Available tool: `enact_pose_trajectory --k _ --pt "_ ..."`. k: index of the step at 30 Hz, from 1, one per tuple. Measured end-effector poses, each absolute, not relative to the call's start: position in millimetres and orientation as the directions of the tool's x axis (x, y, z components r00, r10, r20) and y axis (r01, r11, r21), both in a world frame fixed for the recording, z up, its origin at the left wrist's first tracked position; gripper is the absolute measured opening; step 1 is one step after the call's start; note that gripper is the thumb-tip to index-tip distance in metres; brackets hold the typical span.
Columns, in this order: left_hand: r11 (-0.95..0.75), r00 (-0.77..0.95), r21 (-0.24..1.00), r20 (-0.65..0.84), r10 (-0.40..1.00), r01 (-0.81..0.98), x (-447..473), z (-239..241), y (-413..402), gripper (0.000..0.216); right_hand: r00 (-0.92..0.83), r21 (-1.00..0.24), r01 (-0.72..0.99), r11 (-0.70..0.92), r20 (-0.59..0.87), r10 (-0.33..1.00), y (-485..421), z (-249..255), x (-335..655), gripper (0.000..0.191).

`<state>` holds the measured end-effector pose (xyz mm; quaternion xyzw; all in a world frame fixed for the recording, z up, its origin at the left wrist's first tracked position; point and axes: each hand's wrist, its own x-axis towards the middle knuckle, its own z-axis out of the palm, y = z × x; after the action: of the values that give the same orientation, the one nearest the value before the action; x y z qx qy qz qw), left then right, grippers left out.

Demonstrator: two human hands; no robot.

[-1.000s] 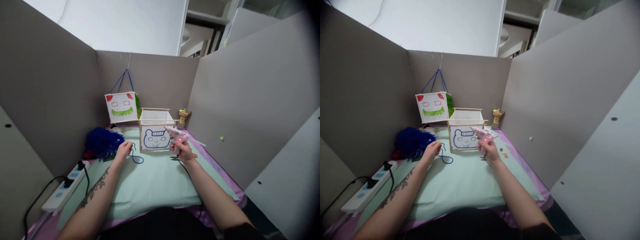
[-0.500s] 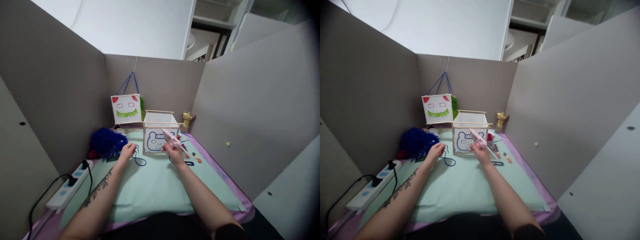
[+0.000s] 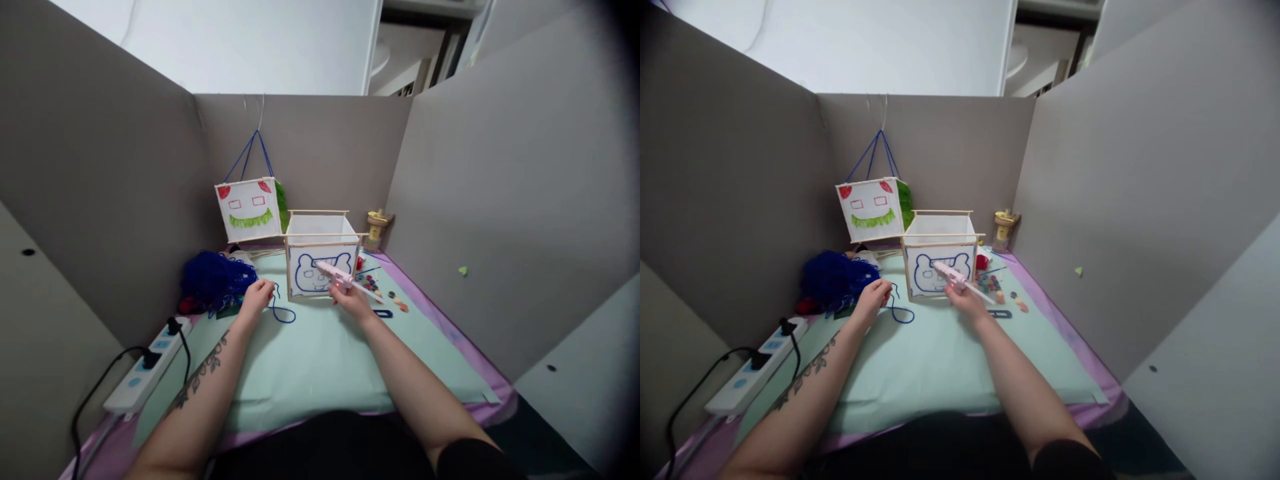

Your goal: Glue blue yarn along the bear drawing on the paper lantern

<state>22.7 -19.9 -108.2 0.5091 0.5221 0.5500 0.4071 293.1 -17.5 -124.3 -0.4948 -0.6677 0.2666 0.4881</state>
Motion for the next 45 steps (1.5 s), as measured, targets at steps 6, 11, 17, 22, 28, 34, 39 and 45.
enact_pose_trajectory --k 6,11,17,22,28,34,39,45 --pt "-0.12 -0.152 0.99 0.13 0.98 0.075 23.4 -108.6 -19.5 0.017 -0.04 -0.846 0.38 0.375 0.39 0.92 -14.9 -120.7 288.9 0.033" --pt "-0.128 -0.141 0.989 0.138 0.98 0.075 22.6 -109.5 -19.2 0.018 -0.04 -0.86 0.363 0.358 0.37 0.928 -14.6 -117.9 285.1 0.034" --pt "-0.128 -0.151 0.989 0.138 0.979 0.073 20.7 -112.7 -16.5 0.02 -0.023 -0.861 0.342 0.377 0.394 0.919 -13.3 -125.6 290.3 0.035" --pt "-0.133 -0.149 0.989 0.142 0.979 0.067 20.9 -112.0 -17.1 0.019 -0.025 -0.872 0.321 0.37 0.383 0.923 -15.4 -127.8 292.4 0.038" --pt "-0.138 -0.146 0.988 0.147 0.978 0.067 20.5 -111.5 -17.6 0.019 -0.053 -0.873 0.343 0.347 0.35 0.935 -19.6 -121.0 287.0 0.039" --pt "-0.149 -0.151 0.986 0.159 0.976 0.08 19.6 -113.8 -15.6 0.019 -0.021 -0.872 0.367 0.326 0.342 0.939 -23.1 -120.4 291.4 0.036" --pt "-0.141 -0.15 0.987 0.15 0.977 0.073 20.0 -112.4 -16.6 0.019 -0.048 -0.874 0.373 0.311 0.316 0.948 -23.2 -123.0 292.1 0.035" --pt "-0.15 -0.155 0.986 0.16 0.975 0.075 19.7 -111.1 -18.0 0.019 -0.054 -0.878 0.364 0.313 0.315 0.948 -22.5 -125.2 290.8 0.039"
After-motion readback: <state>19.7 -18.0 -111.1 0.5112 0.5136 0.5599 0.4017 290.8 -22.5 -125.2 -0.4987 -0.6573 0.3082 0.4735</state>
